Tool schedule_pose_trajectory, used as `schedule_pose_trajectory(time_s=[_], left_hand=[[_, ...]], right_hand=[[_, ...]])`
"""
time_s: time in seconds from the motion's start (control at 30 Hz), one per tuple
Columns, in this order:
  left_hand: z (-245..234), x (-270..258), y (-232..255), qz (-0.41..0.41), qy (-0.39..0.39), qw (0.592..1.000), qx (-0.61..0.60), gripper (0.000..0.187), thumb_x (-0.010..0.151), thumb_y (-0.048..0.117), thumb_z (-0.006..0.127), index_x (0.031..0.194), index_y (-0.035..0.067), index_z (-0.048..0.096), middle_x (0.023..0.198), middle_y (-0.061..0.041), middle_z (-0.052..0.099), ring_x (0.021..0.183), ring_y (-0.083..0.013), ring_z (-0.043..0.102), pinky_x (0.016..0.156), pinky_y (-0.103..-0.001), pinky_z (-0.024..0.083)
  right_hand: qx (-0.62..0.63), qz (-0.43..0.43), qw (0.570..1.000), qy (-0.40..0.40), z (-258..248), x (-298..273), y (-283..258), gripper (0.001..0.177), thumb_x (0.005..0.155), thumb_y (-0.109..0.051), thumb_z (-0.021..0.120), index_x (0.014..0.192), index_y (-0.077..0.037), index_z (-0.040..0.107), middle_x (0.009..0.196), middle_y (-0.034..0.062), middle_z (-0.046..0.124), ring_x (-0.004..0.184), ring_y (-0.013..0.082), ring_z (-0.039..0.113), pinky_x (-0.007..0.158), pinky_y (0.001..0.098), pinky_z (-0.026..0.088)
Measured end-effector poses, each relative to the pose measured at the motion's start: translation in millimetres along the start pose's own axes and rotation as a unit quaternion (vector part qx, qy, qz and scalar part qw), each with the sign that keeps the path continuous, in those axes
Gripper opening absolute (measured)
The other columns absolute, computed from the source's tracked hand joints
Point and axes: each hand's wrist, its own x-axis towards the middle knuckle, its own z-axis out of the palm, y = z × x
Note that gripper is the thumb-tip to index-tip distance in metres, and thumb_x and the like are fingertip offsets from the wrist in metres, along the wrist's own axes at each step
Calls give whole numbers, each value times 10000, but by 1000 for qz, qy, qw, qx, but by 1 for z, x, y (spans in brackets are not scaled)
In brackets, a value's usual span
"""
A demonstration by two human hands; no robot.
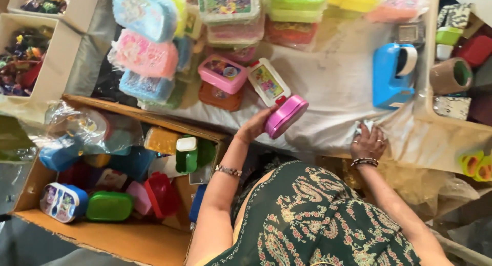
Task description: The recorder is wrapping plastic food containers with bubble wrap and organizing them.
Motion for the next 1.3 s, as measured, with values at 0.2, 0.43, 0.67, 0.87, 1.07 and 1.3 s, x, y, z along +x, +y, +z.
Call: schedule_pose_trajectory(time_s=[0.2, 0.43, 0.67, 0.87, 1.07, 1.3], left_hand=[[-29, 65, -87, 19, 276, 949, 148, 610, 1142, 476, 595, 1198, -121, 706, 932, -193, 564, 828, -283, 482, 768, -471, 373], [70, 4, -58, 230, 330, 862, 307, 830, 805, 418, 821, 1415, 28, 416, 1174, -176, 664, 1066, -259, 662, 916, -386, 520], [99, 37, -41, 102, 268, 932, 222, 677, 849, 386, 760, 1398, 72, 518, 1286, -164, 679, 1081, -260, 701, 892, -417, 556], [117, 62, -27, 222, 353, 744, 522, 573, 873, 327, 762, 1346, 66, 571, 1326, -152, 623, 1283, -339, 557, 1115, -462, 443], [90, 71, -22, 245, 345, 547, 723, 421, 942, 434, 650, 1271, 177, 705, 1428, -62, 586, 1474, -372, 342, 1127, -680, 228], [90, 25, -1, 96, 361, 537, 757, 396, 926, 506, 623, 1127, 193, 758, 1461, -13, 566, 1522, -353, 294, 1190, -743, 25]], right_hand=[[-3, -22, 1000, -9, -2, -5, 4, 444, 969, -279, 615, 1409, -238, 651, 1544, 132, 544, 1449, 312, 458, 1212, 607, 290], [0, -26, 1000, 10, -19, -6, -5, 487, 949, -274, 613, 1436, -260, 603, 1567, 86, 530, 1482, 293, 440, 1231, 597, 298], [-8, -64, 992, -111, -33, 6, 1, 511, 959, -336, 487, 1459, -244, 528, 1578, 101, 439, 1450, 347, 383, 1167, 610, 266], [-14, -85, 976, -201, -39, 15, 4, 525, 1010, -350, 396, 1517, -217, 434, 1615, 139, 343, 1464, 358, 320, 1171, 604, 222], [-12, -119, 973, -195, -50, 10, 8, 555, 999, -358, 413, 1539, -229, 391, 1631, 121, 323, 1483, 346, 315, 1178, 598, 246], [-5, -151, 968, -200, -56, 12, 14, 544, 1002, -360, 419, 1528, -221, 406, 1632, 144, 318, 1467, 356, 324, 1156, 590, 269]])
